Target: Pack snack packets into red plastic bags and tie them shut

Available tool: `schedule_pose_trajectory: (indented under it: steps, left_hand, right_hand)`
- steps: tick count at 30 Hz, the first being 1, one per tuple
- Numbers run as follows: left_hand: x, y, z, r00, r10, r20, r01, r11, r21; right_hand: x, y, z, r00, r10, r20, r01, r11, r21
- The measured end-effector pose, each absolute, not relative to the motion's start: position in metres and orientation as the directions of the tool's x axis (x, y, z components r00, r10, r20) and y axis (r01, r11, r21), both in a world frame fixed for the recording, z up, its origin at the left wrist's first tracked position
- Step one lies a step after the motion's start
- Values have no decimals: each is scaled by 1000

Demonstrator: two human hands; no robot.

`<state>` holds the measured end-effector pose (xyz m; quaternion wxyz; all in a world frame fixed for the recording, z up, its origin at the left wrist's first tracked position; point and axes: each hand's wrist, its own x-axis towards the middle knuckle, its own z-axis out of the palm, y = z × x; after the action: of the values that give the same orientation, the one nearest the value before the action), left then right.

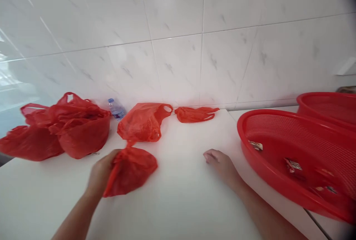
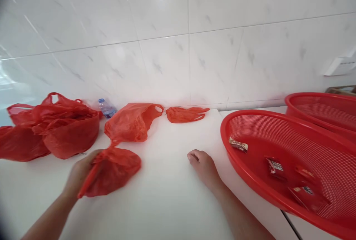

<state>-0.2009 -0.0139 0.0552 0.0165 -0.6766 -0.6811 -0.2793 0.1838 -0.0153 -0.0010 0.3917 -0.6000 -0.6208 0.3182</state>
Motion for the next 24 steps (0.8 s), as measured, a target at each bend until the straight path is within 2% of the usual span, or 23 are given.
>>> schedule_pose_trajectory:
  steps: [2,4,8,11,14,17,20,24]
  left_hand:
    - [-229,-10,58,-238,854,463,956,123,265]
    - [-242,-6,60,-207,783,587,973,104,204]
    - [-219,-1,65,-49,724,688,991,-51,124]
    - [-179,3,60,119,669,734,944,-304,125]
    - [-137,12,41,318,746,585,830,-518,208]
    - [-100,26,16,425,856,295,796,-508,329]
    - [-72,46,-2,449,880,152,829,-474,295]
    - [-49,69,-8,420,901,112,864,-434,256]
  right_hand:
    - [183,-16,-1,34,991,126,499,92,-862]
    - [182,-16,-1,45,990,132,499,92,-862]
    - [182,-16,1,61,991,115,508,68,-858]
    - [182,-16,1,66,992,109,516,60,-855]
    - [181,-16,-3,71,991,117,522,63,-851]
    - [179,-14,-8,93,982,166,558,87,-825]
    - [175,-6,-11,79,963,258,677,138,-723]
    - [167,19,-13,28,950,312,815,159,-557]
